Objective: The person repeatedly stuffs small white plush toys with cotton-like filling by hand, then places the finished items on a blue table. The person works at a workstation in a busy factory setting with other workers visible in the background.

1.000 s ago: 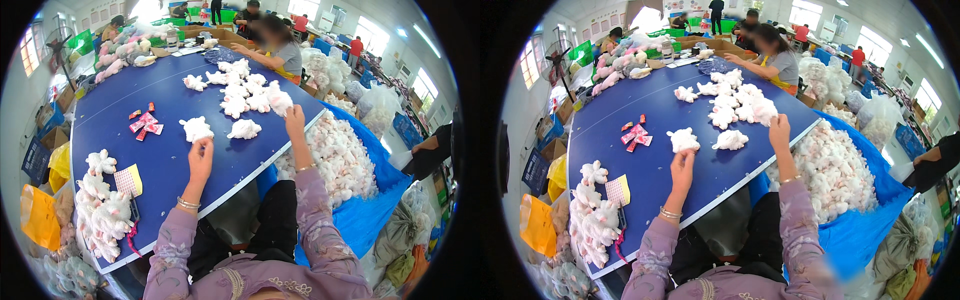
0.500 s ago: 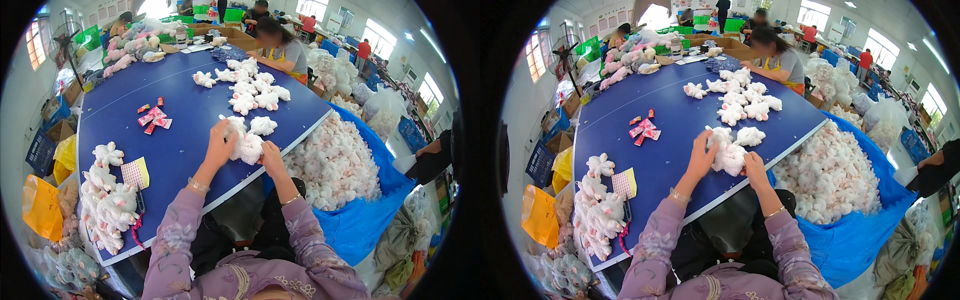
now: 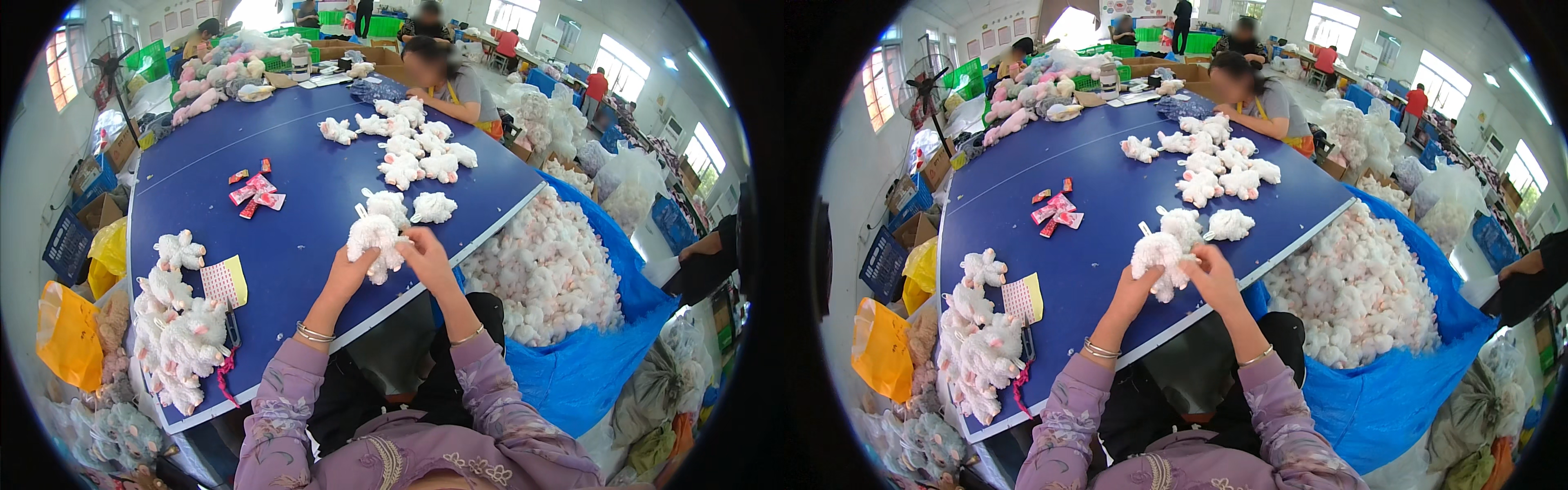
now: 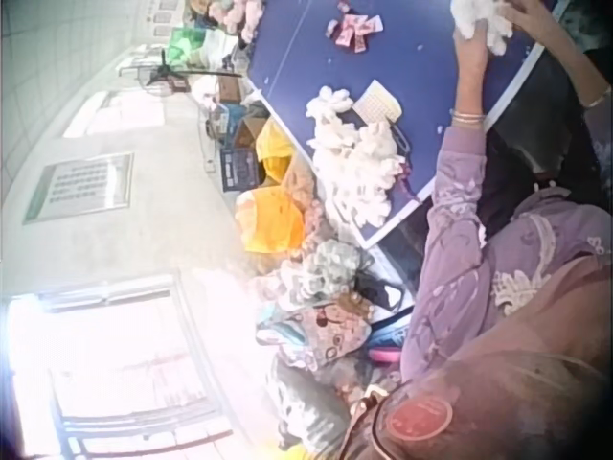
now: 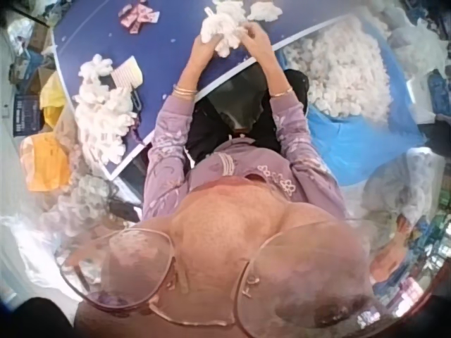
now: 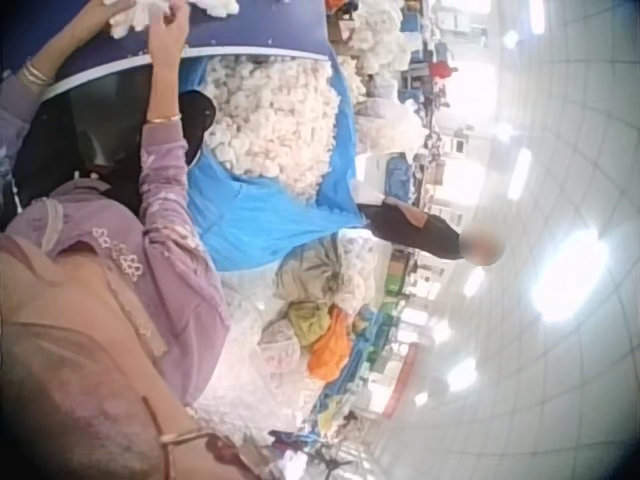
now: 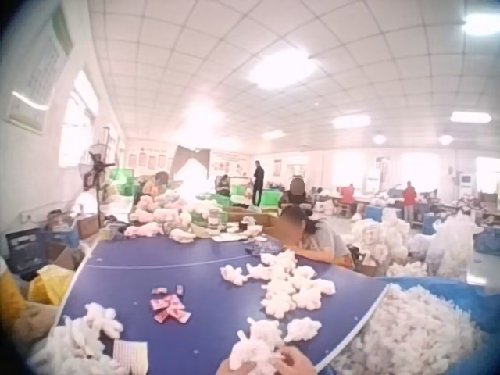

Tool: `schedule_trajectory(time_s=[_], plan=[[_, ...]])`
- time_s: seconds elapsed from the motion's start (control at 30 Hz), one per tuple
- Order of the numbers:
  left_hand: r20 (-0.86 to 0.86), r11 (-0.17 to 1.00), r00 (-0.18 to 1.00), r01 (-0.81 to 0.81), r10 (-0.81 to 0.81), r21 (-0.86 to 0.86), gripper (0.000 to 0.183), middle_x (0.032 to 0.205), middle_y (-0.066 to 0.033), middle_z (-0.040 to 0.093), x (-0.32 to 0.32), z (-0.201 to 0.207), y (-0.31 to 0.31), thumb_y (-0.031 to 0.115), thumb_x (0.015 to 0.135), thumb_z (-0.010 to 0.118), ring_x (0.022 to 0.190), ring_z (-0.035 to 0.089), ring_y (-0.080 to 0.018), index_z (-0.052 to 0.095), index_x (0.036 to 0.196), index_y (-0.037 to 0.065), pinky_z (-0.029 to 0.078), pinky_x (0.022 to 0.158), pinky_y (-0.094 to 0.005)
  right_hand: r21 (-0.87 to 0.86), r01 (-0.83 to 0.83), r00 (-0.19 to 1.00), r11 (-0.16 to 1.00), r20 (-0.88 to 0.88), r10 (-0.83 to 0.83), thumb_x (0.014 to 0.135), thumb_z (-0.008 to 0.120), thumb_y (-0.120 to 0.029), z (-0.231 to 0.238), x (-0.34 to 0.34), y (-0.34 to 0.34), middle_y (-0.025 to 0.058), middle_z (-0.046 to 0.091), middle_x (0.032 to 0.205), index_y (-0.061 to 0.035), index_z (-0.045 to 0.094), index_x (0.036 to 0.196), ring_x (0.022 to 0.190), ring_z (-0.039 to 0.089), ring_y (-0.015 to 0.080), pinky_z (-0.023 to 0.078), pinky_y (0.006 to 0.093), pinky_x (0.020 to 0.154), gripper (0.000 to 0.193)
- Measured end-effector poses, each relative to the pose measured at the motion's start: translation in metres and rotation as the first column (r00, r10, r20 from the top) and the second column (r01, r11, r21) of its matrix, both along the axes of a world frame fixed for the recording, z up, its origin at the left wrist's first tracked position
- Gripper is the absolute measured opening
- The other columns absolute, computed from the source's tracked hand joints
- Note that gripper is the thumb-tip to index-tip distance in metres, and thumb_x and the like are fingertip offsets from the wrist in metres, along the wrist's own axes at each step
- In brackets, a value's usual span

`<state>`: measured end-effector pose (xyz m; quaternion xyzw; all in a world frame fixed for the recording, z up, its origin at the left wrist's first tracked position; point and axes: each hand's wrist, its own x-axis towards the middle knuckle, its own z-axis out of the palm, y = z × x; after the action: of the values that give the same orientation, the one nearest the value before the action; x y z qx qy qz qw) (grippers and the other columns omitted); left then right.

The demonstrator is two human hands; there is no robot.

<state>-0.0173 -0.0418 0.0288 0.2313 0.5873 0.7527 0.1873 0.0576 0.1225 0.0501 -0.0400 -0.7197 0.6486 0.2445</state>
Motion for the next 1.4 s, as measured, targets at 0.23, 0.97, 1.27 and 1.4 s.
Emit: schedule_trajectory(time_s=[0.23,0.97,1.27,1.4], plan=[[0.052,0.991,0.99,0.132,-0.133,0.025,0.038,0.101,-0.0057,0.064,0.002,0.0,0.006,0.019,0.089,0.066,0.087,0.062,-0.0133,0.056,0.12,0.0,0.05,0.073,-0.0256,-0.083,-0.06,0.996,0.995,0.054,0.065,0.088,0.066,-0.012,0.002,0.01,-0.01,0.0042,0.062,0.084,0.0014,0.057,0.103,0.069,0.056,0.0066,0.045,0.0211,0.06,0.022],[0.159,0.996,0.983,0.09,-0.092,0.02,0.024,0.073,0.0005,0.059,0.006,0.008,0.002,0.023,0.086,0.068,0.055,0.051,-0.0061,0.061,0.101,0.007,0.033,0.043,-0.0207,0.241,0.083,0.996,0.967,0.002,-0.086,0.08,0.066,0.001,0.0,0.015,-0.017,0.0048,0.063,0.076,-0.0012,0.056,0.095,0.069,0.06,0.0067,0.049,0.0225,0.061,0.018],[0.412,0.957,0.864,0.255,-0.289,0.135,0.019,0.073,-0.002,0.06,-0.004,-0.001,-0.007,0.025,0.091,0.056,0.051,0.05,-0.0078,0.059,0.097,0.007,0.03,0.039,-0.0197,0.595,0.036,0.981,0.803,-0.173,0.084,0.076,0.067,0.003,0.039,0.024,-0.026,0.0061,0.056,0.088,-0.0043,0.057,0.094,0.073,0.059,0.0147,0.048,0.0256,0.063,0.022],[0.401,0.947,0.858,0.296,-0.322,0.129,0.021,0.075,-0.003,0.061,-0.007,-0.003,-0.005,0.026,0.092,0.054,0.053,0.052,-0.0084,0.059,0.099,0.007,0.03,0.04,-0.0193,0.667,-0.022,0.979,0.744,-0.135,0.15,0.075,0.066,0.002,0.051,0.024,-0.022,0.0065,0.056,0.088,-0.0046,0.057,0.092,0.075,0.059,0.0181,0.049,0.0289,0.066,0.021]])
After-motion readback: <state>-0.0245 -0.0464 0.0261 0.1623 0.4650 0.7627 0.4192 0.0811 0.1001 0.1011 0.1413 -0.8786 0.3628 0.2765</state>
